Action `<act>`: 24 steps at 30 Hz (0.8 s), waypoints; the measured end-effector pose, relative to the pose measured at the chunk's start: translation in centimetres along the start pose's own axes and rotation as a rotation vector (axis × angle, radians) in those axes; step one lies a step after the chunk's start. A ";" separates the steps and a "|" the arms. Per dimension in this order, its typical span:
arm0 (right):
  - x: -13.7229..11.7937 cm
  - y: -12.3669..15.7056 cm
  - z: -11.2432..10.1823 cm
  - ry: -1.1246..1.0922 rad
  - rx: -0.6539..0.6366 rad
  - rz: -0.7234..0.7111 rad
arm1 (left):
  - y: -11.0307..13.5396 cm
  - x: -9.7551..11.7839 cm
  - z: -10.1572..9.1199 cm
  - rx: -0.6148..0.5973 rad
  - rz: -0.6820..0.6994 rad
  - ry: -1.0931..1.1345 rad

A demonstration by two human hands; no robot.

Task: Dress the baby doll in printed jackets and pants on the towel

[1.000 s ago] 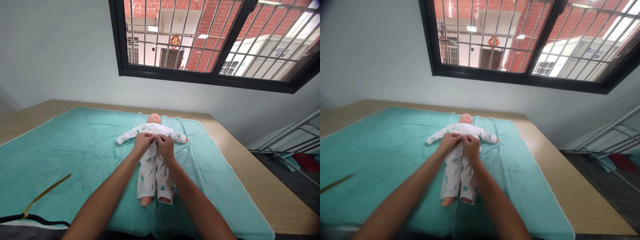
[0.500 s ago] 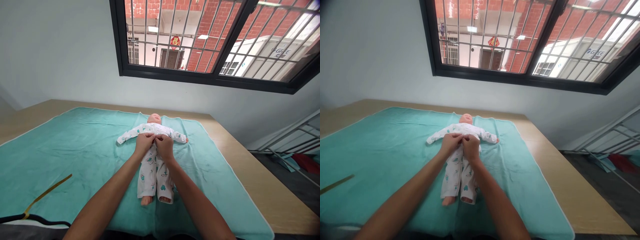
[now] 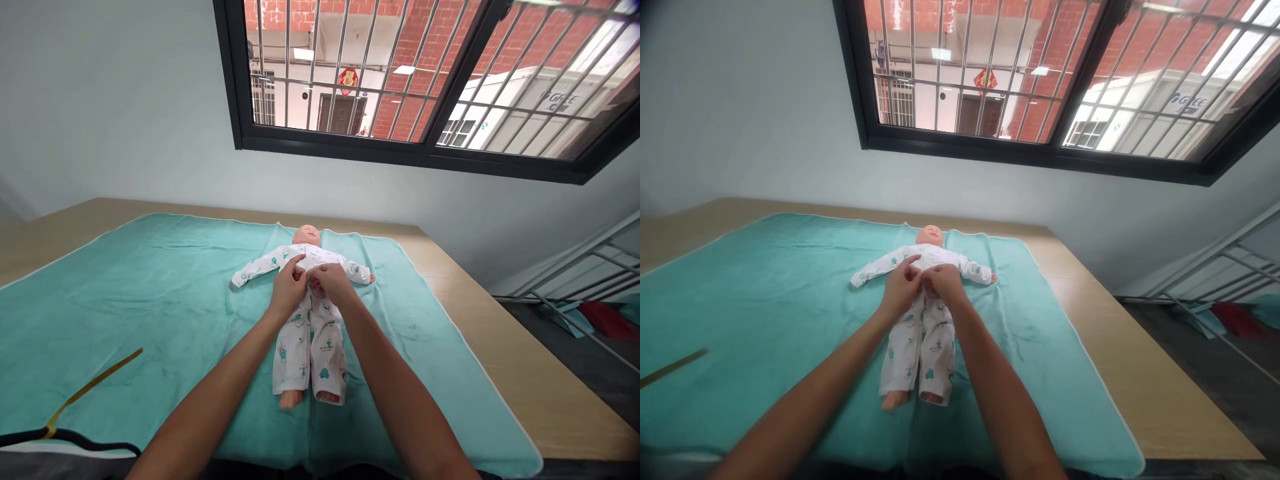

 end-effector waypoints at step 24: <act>7.9 13.3 3.5 0.237 0.181 -0.109 | 15.2 -0.2 0.7 -0.168 -0.404 -0.030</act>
Point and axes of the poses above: each hand's wrist, its own y-axis away from the middle knuckle, its own z-axis out of the palm, x = y × z, the point moved 5 cm from there along -y, towards the middle knuckle, and after that the axes turned 15 degrees about -x, right-handed, at the moved point
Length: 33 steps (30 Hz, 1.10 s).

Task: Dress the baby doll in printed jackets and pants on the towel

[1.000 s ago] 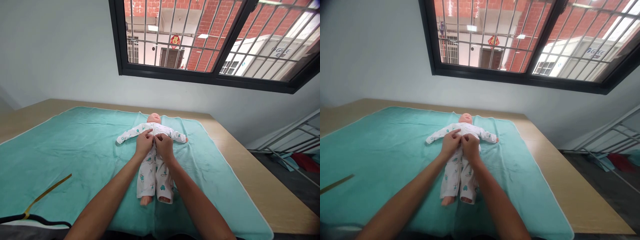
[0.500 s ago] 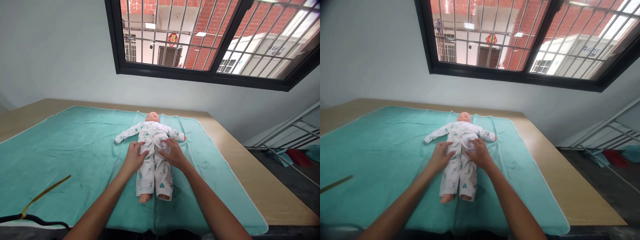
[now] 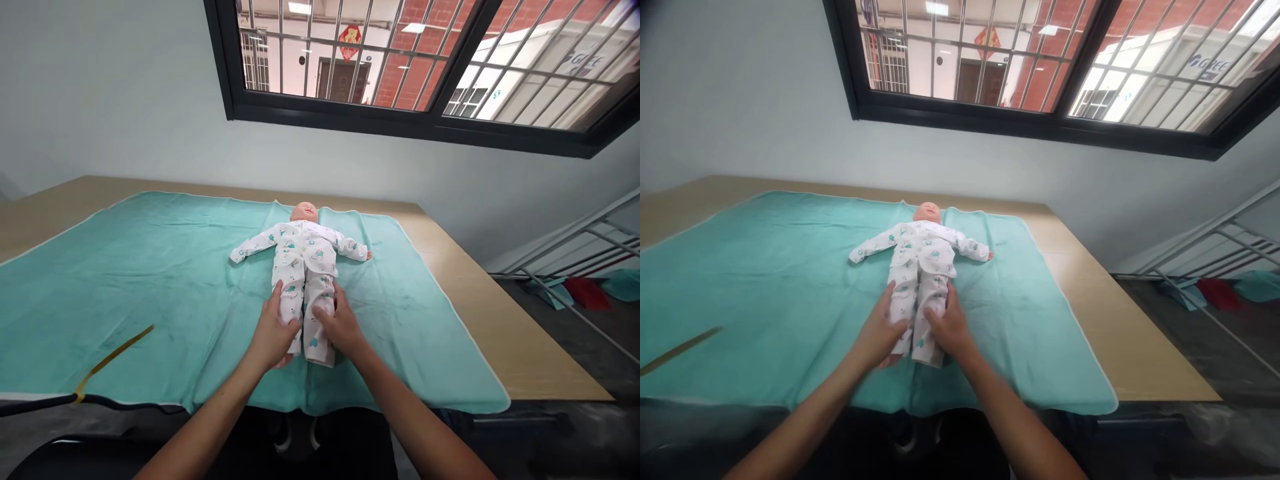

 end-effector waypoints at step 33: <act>-0.7 -3.8 -4.2 0.591 0.146 -0.271 | -8.6 6.0 0.6 0.002 0.402 -0.832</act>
Point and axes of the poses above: each hand's wrist, its own y-axis away from the middle knuckle, its own z-axis out of the palm, x = y × z, the point moved 5 cm from there along -y, towards the middle knuckle, and after that the axes turned 15 degrees about -x, right-handed, at the moved point
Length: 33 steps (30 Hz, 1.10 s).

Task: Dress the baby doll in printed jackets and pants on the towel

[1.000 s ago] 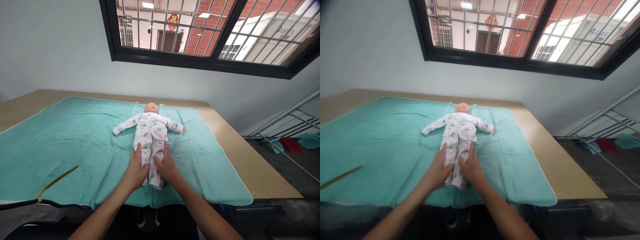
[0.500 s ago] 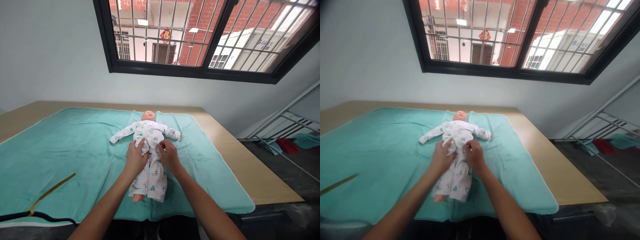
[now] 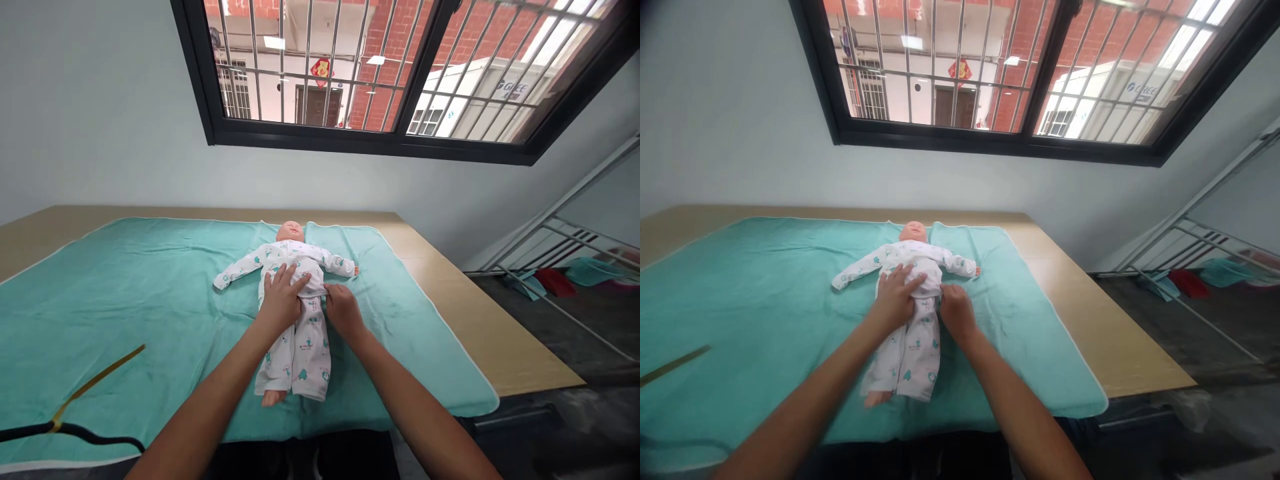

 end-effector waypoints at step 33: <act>-9.0 -21.1 6.4 0.428 -0.626 -0.229 | 0.6 -17.7 0.1 -0.066 -0.735 -0.043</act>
Point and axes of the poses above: each hand's wrist, its own y-axis away from the middle knuckle, its own z-axis out of the palm, x = y × z, the point moved 5 cm from there along -y, towards the middle knuckle, and after that the axes turned 15 degrees about -x, right-handed, at the moved point
